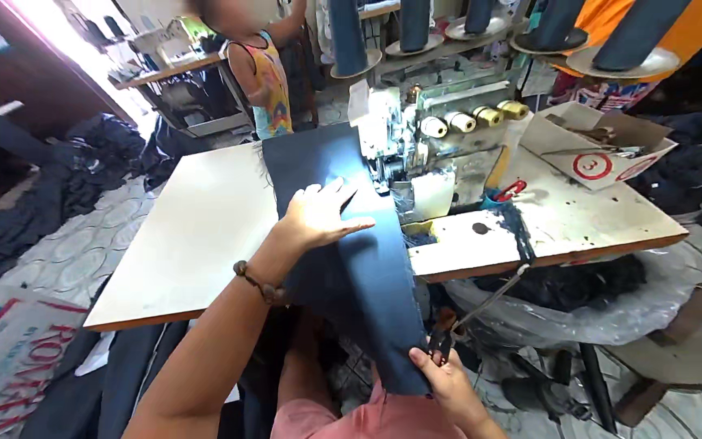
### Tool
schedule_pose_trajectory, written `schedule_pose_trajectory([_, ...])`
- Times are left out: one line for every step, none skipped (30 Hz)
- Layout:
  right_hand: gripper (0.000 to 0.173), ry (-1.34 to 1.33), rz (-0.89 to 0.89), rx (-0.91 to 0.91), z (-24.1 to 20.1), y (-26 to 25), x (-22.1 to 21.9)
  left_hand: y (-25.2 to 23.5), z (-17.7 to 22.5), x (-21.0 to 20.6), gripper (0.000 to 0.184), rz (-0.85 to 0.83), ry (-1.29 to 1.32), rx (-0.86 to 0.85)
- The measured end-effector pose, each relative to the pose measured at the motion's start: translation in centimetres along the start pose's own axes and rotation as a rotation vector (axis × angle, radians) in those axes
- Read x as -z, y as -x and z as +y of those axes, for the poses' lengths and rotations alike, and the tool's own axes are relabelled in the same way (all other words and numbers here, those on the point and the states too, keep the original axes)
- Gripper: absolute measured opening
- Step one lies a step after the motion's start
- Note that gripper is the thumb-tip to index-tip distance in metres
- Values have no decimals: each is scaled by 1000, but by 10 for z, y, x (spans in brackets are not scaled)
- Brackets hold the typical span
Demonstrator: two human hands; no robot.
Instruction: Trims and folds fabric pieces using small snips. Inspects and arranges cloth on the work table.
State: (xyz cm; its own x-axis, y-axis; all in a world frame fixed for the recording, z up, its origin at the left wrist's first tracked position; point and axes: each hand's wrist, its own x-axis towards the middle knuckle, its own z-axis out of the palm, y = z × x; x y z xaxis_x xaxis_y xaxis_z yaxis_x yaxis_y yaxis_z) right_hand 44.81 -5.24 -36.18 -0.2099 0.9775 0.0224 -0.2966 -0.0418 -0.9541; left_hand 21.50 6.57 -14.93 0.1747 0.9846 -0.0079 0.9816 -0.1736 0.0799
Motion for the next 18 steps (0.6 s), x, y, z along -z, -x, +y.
schedule_pose_trajectory([12,9,-6,15,0,-11,-2,-17,-7,0,86,-49,-21,20])
schedule_pose_trajectory([13,14,-11,22,-2,-22,-3,-34,-13,0,93,-106,-54,47])
schedule_pose_trajectory([14,22,-10,26,-3,-32,-5,-51,-17,2,101,-184,-94,92])
schedule_pose_trajectory([14,33,-10,33,-5,-43,-6,-63,-19,5,105,-234,-96,129])
schedule_pose_trajectory([16,41,-6,43,-8,-52,-9,-74,-23,6,108,-253,-81,150])
schedule_pose_trajectory([19,42,-4,51,-12,-62,-11,-84,-29,7,108,-253,-60,165])
schedule_pose_trajectory([21,40,-1,55,-16,-71,-14,-94,-35,5,108,-246,-39,175])
schedule_pose_trajectory([25,37,7,59,-20,-79,-18,-103,-41,3,108,-230,-23,183])
schedule_pose_trajectory([29,24,17,60,-24,-86,-22,-111,-46,1,109,-214,-12,193])
schedule_pose_trajectory([29,11,22,54,-29,-91,-25,-116,-48,0,108,-199,7,210])
schedule_pose_trajectory([28,-7,27,37,-33,-96,-29,-119,-49,-1,106,-175,28,233])
schedule_pose_trajectory([26,-16,30,12,-38,-100,-32,-119,-47,-2,101,-136,51,248])
schedule_pose_trajectory([26,-15,36,-14,-43,-103,-35,-115,-44,-4,92,-68,63,246])
schedule_pose_trajectory([25,-8,47,-41,-51,-105,-37,-107,-39,-8,79,35,63,204])
schedule_pose_trajectory([25,1,58,-67,-58,-108,-40,-97,-34,-15,60,177,49,106])
schedule_pose_trajectory([24,8,65,-85,-63,-112,-42,-83,-26,-24,41,316,25,-18])
schedule_pose_trajectory([24,13,67,-97,-68,-117,-43,-66,-16,-31,29,417,3,-129])
schedule_pose_trajectory([23,13,65,-105,-73,-124,-44,-46,-4,-38,22,482,2,-199])
